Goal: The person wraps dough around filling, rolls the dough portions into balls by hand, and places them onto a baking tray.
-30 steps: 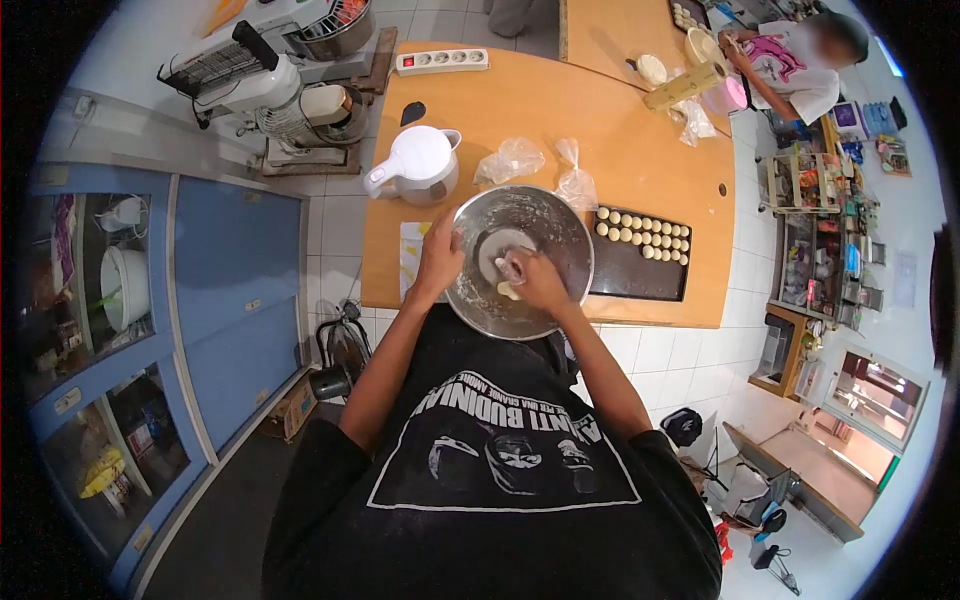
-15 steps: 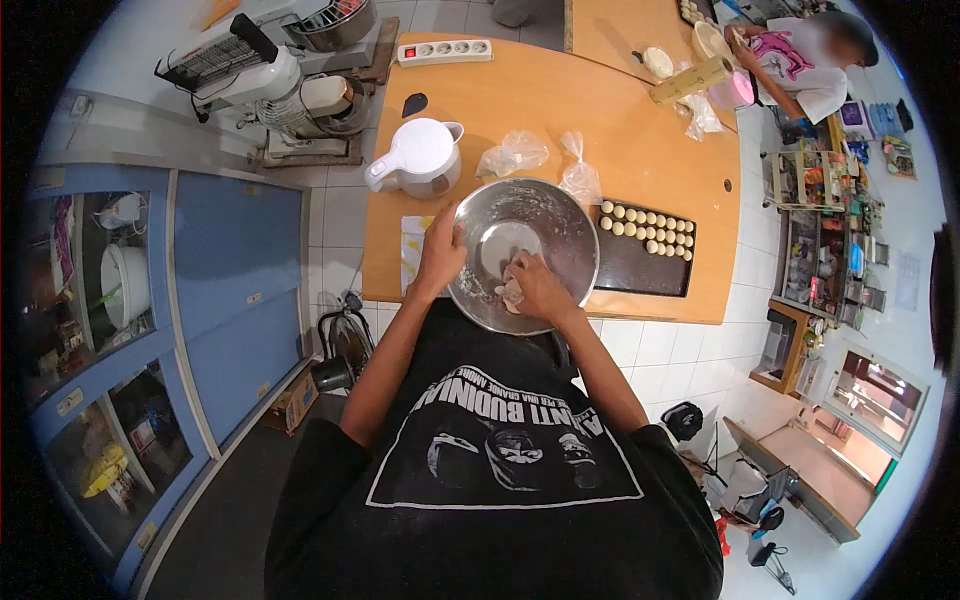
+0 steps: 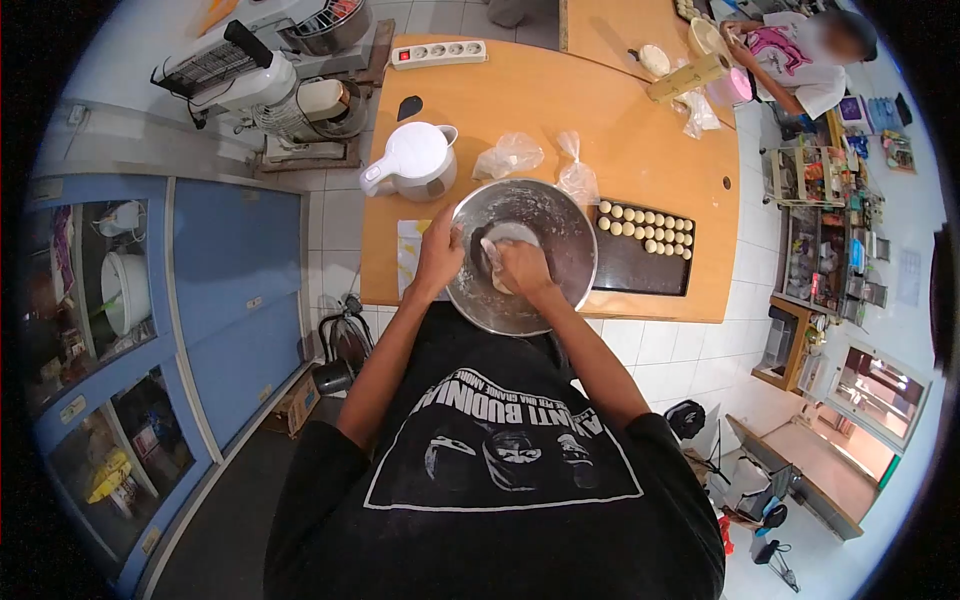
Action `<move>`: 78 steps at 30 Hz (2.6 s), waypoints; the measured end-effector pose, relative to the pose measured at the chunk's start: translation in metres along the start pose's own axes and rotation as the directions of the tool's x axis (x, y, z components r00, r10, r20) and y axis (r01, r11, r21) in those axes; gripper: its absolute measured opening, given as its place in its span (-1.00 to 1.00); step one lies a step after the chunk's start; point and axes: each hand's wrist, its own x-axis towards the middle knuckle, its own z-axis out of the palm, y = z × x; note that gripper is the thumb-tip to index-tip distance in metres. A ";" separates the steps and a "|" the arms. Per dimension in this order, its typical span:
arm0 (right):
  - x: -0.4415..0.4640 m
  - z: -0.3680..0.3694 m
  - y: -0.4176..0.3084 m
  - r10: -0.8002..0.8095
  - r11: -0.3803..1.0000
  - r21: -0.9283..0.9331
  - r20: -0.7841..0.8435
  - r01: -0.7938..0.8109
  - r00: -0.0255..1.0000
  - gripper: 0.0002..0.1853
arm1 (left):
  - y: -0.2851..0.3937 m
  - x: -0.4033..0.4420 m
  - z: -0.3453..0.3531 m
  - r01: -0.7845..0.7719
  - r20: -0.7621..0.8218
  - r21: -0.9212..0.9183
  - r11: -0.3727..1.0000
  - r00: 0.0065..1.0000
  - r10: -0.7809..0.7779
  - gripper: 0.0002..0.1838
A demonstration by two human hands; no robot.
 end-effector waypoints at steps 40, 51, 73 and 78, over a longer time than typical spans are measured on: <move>-0.015 -0.009 -0.022 -0.200 0.971 0.138 0.005 0.197 0.980 -0.74 | -0.001 -0.001 0.002 0.024 0.026 -0.035 0.999 0.999 -0.023 -0.60; 0.002 0.014 -0.030 -0.072 0.995 0.055 -0.132 0.080 0.989 -0.50 | -0.001 0.000 0.003 0.067 0.057 -0.010 0.998 0.996 -0.066 -0.58; -0.016 -0.049 0.032 -0.006 0.902 0.422 0.224 -0.091 0.975 -0.60 | -0.008 0.000 0.005 -0.019 0.013 0.015 1.000 1.000 0.019 -0.57; -0.021 -0.045 0.044 0.055 0.953 0.265 0.320 -0.145 0.946 -0.52 | -0.007 0.002 0.005 -0.018 0.011 0.017 1.000 1.000 0.018 -0.57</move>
